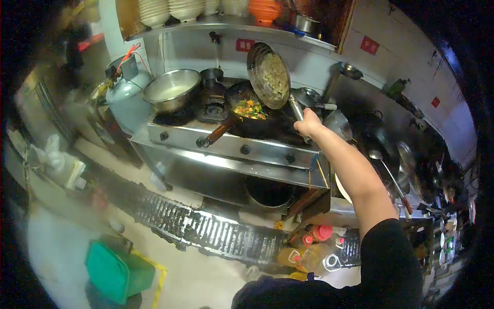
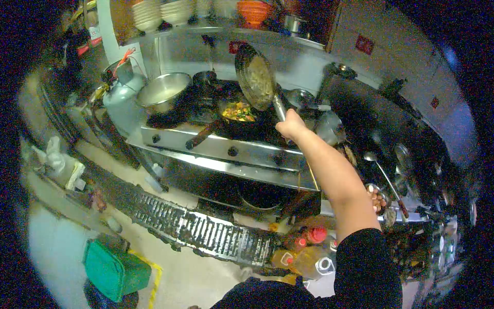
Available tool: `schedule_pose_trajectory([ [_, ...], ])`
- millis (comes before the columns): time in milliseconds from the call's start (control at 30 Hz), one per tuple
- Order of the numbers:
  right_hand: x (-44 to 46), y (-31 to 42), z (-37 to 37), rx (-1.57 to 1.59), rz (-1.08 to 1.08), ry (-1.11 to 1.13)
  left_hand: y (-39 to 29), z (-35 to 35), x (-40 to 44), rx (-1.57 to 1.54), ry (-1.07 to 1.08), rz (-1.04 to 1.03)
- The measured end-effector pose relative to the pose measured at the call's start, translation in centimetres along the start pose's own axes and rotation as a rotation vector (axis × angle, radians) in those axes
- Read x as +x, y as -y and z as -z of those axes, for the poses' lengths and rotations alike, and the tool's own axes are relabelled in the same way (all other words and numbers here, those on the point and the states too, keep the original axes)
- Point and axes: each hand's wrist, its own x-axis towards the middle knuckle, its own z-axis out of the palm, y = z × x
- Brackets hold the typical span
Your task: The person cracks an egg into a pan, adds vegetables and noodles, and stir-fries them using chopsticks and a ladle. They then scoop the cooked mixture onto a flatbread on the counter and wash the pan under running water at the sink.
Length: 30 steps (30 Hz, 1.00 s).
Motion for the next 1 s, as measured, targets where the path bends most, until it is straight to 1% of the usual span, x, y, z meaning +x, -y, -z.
schedule_pose_trajectory([
  [33,-0.2,0.5,0.3,-0.074,0.042,-0.029,-1.5,-0.8,0.2,0.059,0.033,-0.046],
  [100,-1.4,2.2,1.6,-0.203,-0.015,0.005,-5.3,-2.4,0.2,0.072,0.059,-0.144],
  [233,-2.3,3.3,2.2,-0.298,0.012,-0.03,-10.9,-4.5,-4.2,0.035,0.052,-0.345],
  [333,-2.2,3.6,2.6,-0.327,-0.003,-0.061,-12.3,-5.1,-3.6,0.053,0.048,-0.318],
  [367,-1.8,3.5,3.0,-0.328,0.024,-0.09,-12.6,-5.4,-3.6,0.059,0.045,-0.314],
  [567,-2.2,1.7,5.0,-0.274,0.108,-0.205,-9.9,-5.2,-1.6,0.164,0.056,-0.262],
  [600,-2.8,0.7,5.5,-0.265,0.132,-0.212,-9.5,-5.4,-0.7,0.242,0.05,-0.224],
  [633,-3.6,-0.2,6.0,-0.266,0.121,-0.182,-9.0,-5.2,0.2,0.232,0.111,-0.214],
  [700,-6.1,-2.7,6.8,-0.242,0.137,-0.227,-7.0,-4.7,4.7,0.234,0.249,-0.2],
  [733,-7.7,-4.2,7.2,-0.2,0.153,-0.22,-5.7,-3.8,10.6,0.266,0.428,-0.096],
  [767,-9.5,-5.9,7.6,-0.156,0.154,-0.222,-7.1,-4.0,9.7,0.333,0.374,-0.1],
  [833,-12.6,-10.5,7.2,-0.046,0.189,-0.329,-11.3,-7.5,8.2,0.439,0.349,-0.122],
  [900,-16.5,-14.3,8.3,0.093,0.095,-0.335,-15.9,-11.6,7.4,0.537,0.396,-0.161],
  [967,-20.0,-18.3,10.3,0.127,-0.069,-0.363,-19.3,-16.0,6.5,0.611,0.461,-0.214],
  [1000,-21.1,-21.6,10.9,0.144,-0.064,-0.454,-20.5,-18.1,5.9,0.638,0.492,-0.238],
])
